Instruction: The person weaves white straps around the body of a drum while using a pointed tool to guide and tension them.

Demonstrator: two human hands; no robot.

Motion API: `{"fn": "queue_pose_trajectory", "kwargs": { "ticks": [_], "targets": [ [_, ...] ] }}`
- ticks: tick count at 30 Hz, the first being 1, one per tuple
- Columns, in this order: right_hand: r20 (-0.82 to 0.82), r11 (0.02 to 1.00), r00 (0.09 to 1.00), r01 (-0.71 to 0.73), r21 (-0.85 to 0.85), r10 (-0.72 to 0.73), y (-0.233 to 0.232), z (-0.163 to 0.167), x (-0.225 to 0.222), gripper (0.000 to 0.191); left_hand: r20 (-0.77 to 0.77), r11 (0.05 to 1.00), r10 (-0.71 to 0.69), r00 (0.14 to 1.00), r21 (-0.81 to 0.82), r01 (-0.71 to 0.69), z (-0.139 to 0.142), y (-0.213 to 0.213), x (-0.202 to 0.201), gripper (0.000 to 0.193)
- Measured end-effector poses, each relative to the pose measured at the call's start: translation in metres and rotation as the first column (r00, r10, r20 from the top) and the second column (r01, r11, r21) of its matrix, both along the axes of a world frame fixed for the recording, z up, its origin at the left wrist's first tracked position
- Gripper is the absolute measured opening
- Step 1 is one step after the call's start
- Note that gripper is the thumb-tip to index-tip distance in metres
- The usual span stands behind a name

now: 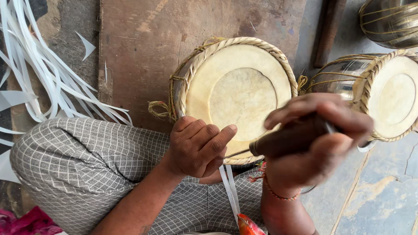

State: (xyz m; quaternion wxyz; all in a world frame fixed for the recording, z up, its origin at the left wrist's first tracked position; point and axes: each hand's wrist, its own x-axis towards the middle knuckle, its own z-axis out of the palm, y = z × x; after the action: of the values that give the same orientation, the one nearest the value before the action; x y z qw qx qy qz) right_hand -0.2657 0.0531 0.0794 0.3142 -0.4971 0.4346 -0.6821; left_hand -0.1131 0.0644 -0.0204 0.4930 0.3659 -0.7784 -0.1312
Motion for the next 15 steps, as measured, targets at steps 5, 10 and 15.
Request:
{"fn": "queue_pose_trajectory", "kwargs": {
  "ticks": [5, 10, 15],
  "targets": [
    [-0.021, 0.992, 0.992, 0.125, -0.005, -0.125, -0.006, 0.011, 0.005, 0.021, 0.011, 0.997, 0.073, 0.997, 0.039, -0.073, 0.001, 0.002, -0.004, 0.036],
    [0.093, 0.997, 0.995, 0.042, 0.063, -0.048, -0.017, 0.006, 0.007, 0.016, -0.005, 0.994, 0.094, 0.996, 0.064, -0.093, 0.002, 0.003, -0.005, 0.041],
    [-0.149, 0.925, 0.917, -0.349, 0.151, 0.370, -0.034, 0.013, 0.010, 0.022, -0.064, 0.995, 0.080, 0.995, 0.058, -0.076, 0.000, 0.001, -0.007, 0.039]
  ]
}}
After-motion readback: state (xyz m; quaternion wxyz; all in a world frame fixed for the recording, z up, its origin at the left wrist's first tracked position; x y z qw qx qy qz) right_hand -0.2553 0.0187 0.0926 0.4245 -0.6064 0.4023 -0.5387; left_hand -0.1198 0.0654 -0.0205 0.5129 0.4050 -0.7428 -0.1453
